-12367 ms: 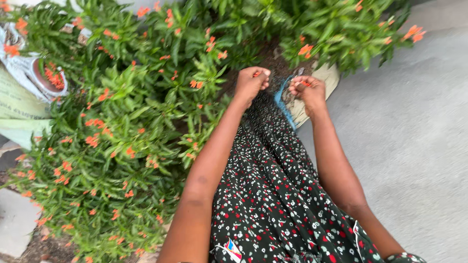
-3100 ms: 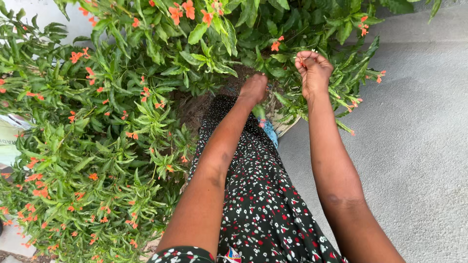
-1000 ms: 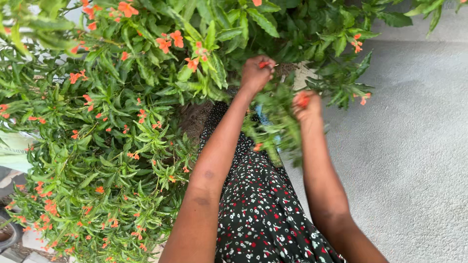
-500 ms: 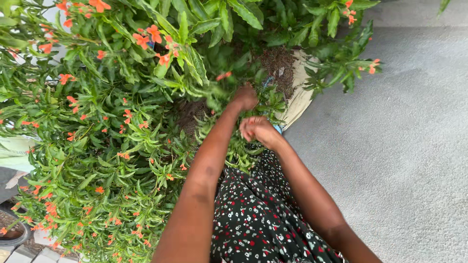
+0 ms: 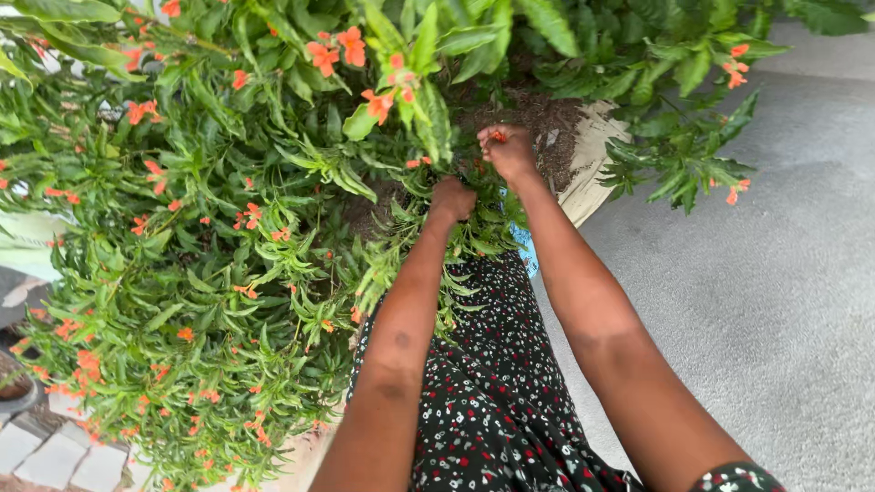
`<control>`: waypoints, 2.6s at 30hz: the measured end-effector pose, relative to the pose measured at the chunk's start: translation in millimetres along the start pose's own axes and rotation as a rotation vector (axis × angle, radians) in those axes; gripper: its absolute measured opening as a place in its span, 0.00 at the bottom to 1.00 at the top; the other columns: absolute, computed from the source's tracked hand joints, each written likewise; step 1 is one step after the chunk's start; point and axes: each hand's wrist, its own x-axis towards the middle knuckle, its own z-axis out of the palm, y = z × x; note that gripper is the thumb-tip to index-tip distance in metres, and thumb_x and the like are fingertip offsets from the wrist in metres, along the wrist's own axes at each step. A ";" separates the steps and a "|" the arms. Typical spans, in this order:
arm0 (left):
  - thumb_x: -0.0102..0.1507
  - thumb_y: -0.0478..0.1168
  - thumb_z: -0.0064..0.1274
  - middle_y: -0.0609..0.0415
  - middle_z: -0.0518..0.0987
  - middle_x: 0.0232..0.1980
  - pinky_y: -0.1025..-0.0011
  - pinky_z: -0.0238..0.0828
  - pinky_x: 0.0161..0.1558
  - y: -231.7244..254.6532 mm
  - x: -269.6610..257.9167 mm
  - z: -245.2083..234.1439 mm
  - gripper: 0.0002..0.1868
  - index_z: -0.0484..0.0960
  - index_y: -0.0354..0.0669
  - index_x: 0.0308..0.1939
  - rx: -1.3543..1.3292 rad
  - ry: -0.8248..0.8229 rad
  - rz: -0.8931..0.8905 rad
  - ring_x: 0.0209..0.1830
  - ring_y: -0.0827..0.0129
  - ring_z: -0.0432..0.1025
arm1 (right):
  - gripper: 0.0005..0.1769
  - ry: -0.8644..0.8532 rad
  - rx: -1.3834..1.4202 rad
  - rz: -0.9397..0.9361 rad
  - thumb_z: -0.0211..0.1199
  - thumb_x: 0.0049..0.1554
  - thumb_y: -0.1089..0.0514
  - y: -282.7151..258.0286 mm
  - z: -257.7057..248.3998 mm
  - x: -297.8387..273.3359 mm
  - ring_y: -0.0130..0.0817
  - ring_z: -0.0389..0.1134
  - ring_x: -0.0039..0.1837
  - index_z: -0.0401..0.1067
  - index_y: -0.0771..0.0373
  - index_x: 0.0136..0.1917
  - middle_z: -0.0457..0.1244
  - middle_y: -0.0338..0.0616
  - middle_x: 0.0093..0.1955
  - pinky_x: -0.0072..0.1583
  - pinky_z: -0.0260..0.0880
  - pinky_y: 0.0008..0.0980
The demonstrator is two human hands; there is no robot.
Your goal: The person picks flowers from a bush by hand and places them into a metal bowl.
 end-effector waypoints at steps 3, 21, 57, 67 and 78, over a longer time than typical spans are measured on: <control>0.61 0.38 0.55 0.42 0.86 0.38 0.63 0.80 0.47 -1.0 8.0 19.1 0.10 0.85 0.31 0.33 -1.001 0.427 -0.628 0.39 0.57 0.81 | 0.09 -0.227 -0.648 -0.109 0.60 0.54 0.70 56.8 -7.7 19.0 0.34 0.72 0.44 0.81 0.63 0.43 0.72 0.47 0.44 0.57 0.71 0.35; 0.57 0.30 0.56 0.42 0.82 0.44 0.59 0.73 0.43 -7.3 33.1 13.2 0.14 0.85 0.38 0.46 -0.740 0.837 -0.457 0.42 0.50 0.76 | 0.14 -0.218 -0.762 -0.114 0.65 0.48 0.65 117.9 9.3 8.2 0.52 0.72 0.49 0.82 0.58 0.47 0.71 0.56 0.47 0.55 0.72 0.46; 0.59 0.31 0.54 0.48 0.82 0.38 0.68 0.70 0.35 -31.1 97.3 52.0 0.10 0.85 0.37 0.44 -1.613 0.944 -0.346 0.33 0.62 0.74 | 0.07 -0.052 -0.032 0.121 0.72 0.54 0.62 135.4 8.0 53.2 0.25 0.71 0.41 0.81 0.65 0.47 0.73 0.43 0.45 0.45 0.73 0.28; 0.60 0.31 0.54 0.50 0.82 0.36 0.70 0.69 0.32 -28.0 98.5 33.4 0.09 0.84 0.37 0.43 -1.664 0.919 -0.286 0.31 0.65 0.73 | 0.11 0.006 0.091 -0.113 0.69 0.53 0.70 132.8 11.0 51.1 0.26 0.72 0.44 0.81 0.68 0.51 0.73 0.45 0.47 0.49 0.74 0.26; 0.61 0.31 0.53 0.51 0.81 0.34 0.73 0.68 0.30 23.7 84.3 27.7 0.08 0.84 0.37 0.42 -1.821 0.651 -0.200 0.28 0.69 0.72 | 0.08 0.112 0.146 -0.154 0.64 0.55 0.69 97.1 -30.2 38.9 0.30 0.73 0.46 0.80 0.67 0.50 0.72 0.45 0.45 0.52 0.75 0.29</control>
